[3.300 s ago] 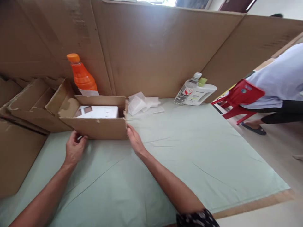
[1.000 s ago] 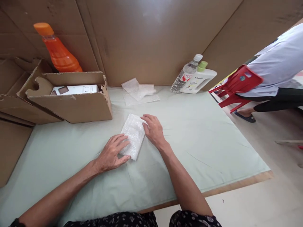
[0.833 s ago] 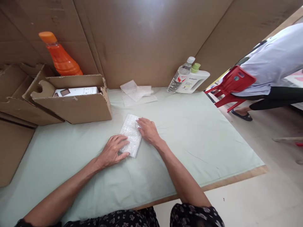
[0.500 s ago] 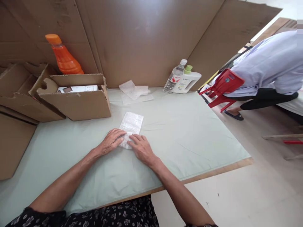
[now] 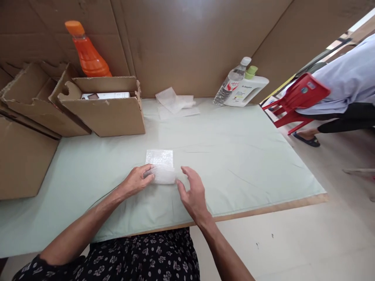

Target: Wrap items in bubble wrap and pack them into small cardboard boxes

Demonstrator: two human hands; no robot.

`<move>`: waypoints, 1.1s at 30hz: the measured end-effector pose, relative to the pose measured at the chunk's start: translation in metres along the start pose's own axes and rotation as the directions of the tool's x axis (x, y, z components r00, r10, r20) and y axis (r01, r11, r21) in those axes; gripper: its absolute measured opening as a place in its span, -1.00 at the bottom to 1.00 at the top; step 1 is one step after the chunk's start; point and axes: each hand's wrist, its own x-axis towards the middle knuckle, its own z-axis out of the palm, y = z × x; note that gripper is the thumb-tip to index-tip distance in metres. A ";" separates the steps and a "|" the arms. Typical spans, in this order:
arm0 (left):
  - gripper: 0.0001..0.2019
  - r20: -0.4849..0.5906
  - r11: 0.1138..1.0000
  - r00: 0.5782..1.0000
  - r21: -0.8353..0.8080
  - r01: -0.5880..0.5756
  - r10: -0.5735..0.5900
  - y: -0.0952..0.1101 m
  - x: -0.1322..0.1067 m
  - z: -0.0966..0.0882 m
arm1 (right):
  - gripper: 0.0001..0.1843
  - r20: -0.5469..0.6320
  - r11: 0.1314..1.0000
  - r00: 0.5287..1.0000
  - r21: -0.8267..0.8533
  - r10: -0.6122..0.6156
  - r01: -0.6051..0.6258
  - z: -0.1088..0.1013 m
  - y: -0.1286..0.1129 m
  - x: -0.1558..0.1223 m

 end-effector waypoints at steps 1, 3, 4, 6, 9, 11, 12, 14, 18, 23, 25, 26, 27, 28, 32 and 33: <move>-0.80 -0.003 1.000 1.000 0.009 0.005 -0.005 0.000 0.003 0.000 | -0.61 -0.003 0.984 0.991 -0.118 -0.136 0.135 -0.002 -0.003 -0.002; -0.79 -0.010 1.000 1.000 0.026 0.010 -0.010 0.000 0.009 0.000 | -0.59 0.145 0.890 0.926 -0.260 -0.348 0.375 0.000 -0.007 0.001; -0.77 -0.015 0.999 1.000 0.035 0.013 -0.013 0.001 0.010 -0.001 | -0.58 0.241 0.843 0.887 -0.292 -0.393 0.453 0.004 -0.007 0.005; -0.69 -0.041 0.998 0.999 0.049 0.032 -0.030 0.003 0.007 -0.002 | -0.59 0.370 0.789 0.839 -0.327 -0.400 0.520 0.016 -0.004 0.016; -0.57 -0.179 0.993 0.982 0.112 -0.033 0.053 0.003 -0.008 -0.004 | -0.64 0.414 0.798 0.833 -0.321 -0.367 0.510 0.029 0.005 0.033; -0.51 -0.239 0.957 0.940 0.213 -0.196 0.245 0.001 -0.021 -0.006 | -0.63 0.446 0.836 0.830 -0.266 -0.334 0.479 0.028 0.006 0.040; -0.49 -0.221 0.924 0.913 0.256 -0.284 0.342 0.000 -0.026 -0.007 | -0.63 0.472 0.863 0.825 -0.225 -0.310 0.453 0.025 0.005 0.043; -0.48 -0.116 0.884 0.896 0.259 -0.390 0.429 -0.003 -0.031 -0.009 | -0.63 0.538 0.926 0.806 -0.112 -0.248 0.360 0.016 0.001 0.047; -0.51 -0.002 0.959 0.969 0.144 -0.243 0.246 -0.008 -0.019 -0.015 | -0.65 0.609 0.991 0.785 0.015 -0.113 0.131 0.007 -0.004 0.058; -0.65 -0.067 0.940 0.997 0.341 -0.008 0.033 -0.009 0.000 -0.018 | -0.56 0.503 0.943 0.862 -0.247 -0.070 0.221 0.024 -0.002 0.080; -0.60 -0.124 0.930 0.992 0.367 0.025 0.022 -0.009 0.000 -0.015 | -0.58 0.522 0.914 0.849 -0.303 -0.080 0.272 0.034 -0.001 0.084; -0.54 -0.145 0.933 0.989 0.358 0.030 0.024 -0.009 0.000 -0.013 | -0.62 0.529 0.904 0.843 -0.310 -0.092 0.294 0.037 0.000 0.083; -0.48 -0.152 0.940 0.988 0.339 0.023 0.031 -0.009 -0.001 -0.012 | -0.69 0.529 0.901 0.841 -0.304 -0.112 0.311 0.041 0.002 0.082; -0.43 -0.143 0.949 0.989 0.315 0.005 0.042 -0.010 -0.002 -0.010 | -0.75 0.519 0.901 0.843 -0.284 -0.143 0.327 0.043 0.004 0.079; -0.27 -0.028 0.980 0.992 0.159 -0.117 0.123 -0.010 -0.004 -0.012 | -0.87 0.428 0.921 0.851 -0.097 -0.305 0.378 0.041 0.010 0.063; -0.27 0.001 0.985 0.991 0.105 -0.136 0.136 -0.010 -0.005 -0.015 | -0.87 0.419 0.926 0.848 -0.039 -0.326 0.375 0.038 0.010 0.060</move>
